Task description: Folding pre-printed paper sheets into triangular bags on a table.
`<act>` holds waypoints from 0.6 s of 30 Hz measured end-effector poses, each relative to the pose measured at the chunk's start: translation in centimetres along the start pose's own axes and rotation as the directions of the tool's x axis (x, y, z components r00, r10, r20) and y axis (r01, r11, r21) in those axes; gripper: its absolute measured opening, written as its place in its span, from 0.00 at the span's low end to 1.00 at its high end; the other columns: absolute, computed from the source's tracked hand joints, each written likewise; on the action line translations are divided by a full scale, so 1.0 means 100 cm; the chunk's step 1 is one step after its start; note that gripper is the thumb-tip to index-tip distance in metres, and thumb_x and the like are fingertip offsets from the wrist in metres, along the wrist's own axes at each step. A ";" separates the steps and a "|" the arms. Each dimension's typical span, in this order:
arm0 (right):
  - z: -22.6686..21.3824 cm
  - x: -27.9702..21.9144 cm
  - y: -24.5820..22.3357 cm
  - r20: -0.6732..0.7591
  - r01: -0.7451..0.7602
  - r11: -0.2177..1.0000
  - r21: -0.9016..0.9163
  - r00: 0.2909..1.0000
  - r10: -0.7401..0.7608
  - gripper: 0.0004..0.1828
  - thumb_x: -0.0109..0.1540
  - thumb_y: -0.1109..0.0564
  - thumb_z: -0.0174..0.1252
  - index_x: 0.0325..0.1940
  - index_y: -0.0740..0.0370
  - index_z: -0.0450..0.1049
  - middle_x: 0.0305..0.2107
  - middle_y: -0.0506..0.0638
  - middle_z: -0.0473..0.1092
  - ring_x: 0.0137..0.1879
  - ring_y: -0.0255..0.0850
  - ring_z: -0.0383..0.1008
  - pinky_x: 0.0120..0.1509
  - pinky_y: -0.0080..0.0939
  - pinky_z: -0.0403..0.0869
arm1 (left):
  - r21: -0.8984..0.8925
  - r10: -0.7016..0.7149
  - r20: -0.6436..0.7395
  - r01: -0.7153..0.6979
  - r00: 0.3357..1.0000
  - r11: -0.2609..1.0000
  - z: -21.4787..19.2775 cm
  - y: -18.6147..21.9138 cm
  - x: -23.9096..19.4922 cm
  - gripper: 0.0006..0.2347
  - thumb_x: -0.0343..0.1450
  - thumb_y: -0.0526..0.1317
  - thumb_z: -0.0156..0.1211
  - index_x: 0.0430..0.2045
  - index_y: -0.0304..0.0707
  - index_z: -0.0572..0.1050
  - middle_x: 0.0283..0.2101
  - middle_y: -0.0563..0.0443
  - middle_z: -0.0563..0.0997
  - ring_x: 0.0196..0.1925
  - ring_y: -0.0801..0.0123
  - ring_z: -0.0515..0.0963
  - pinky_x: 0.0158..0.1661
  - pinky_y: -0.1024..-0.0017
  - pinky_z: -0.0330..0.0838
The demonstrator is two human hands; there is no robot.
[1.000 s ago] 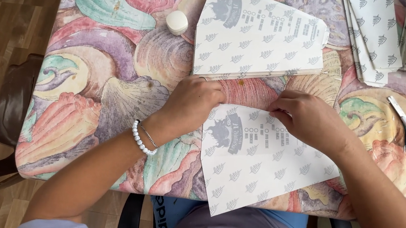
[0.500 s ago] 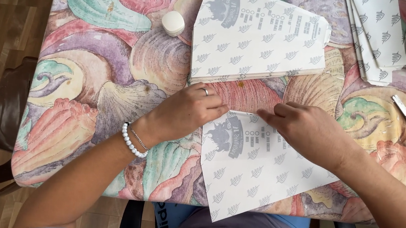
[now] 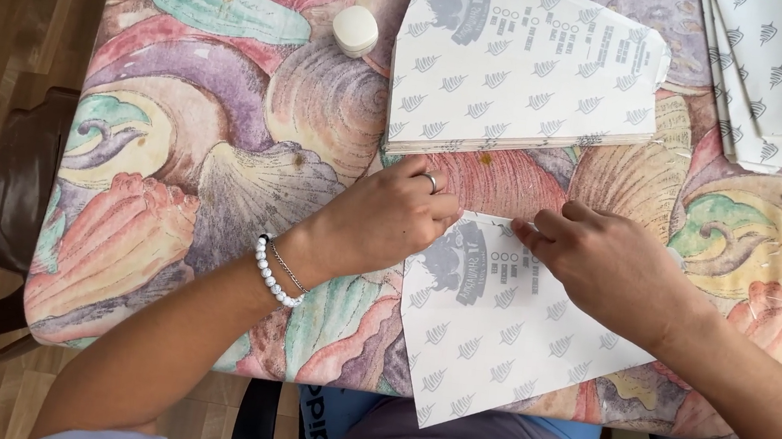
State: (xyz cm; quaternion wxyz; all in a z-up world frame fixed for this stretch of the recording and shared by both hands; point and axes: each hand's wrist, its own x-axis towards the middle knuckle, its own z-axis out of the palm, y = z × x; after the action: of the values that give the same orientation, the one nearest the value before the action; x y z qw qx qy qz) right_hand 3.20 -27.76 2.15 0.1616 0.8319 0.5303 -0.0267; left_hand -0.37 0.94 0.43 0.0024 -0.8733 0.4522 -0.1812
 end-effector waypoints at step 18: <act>0.010 -0.003 -0.001 -0.135 0.005 1.000 -0.027 0.991 -0.008 0.26 0.61 0.65 0.54 0.64 0.52 0.74 0.37 0.38 0.71 0.37 0.38 0.73 0.30 0.38 0.78 | 0.230 0.064 -0.153 -0.028 0.986 0.973 -0.005 0.003 -0.003 0.13 0.71 0.25 0.57 0.17 0.44 0.72 0.23 0.57 0.71 0.30 0.67 0.70 0.46 0.67 0.72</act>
State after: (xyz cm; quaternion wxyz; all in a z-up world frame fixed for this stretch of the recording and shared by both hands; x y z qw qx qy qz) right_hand 3.10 -28.25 1.28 0.1363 0.8278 0.5431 0.0364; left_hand -0.92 1.09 0.80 0.0700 -0.8392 0.4475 -0.3010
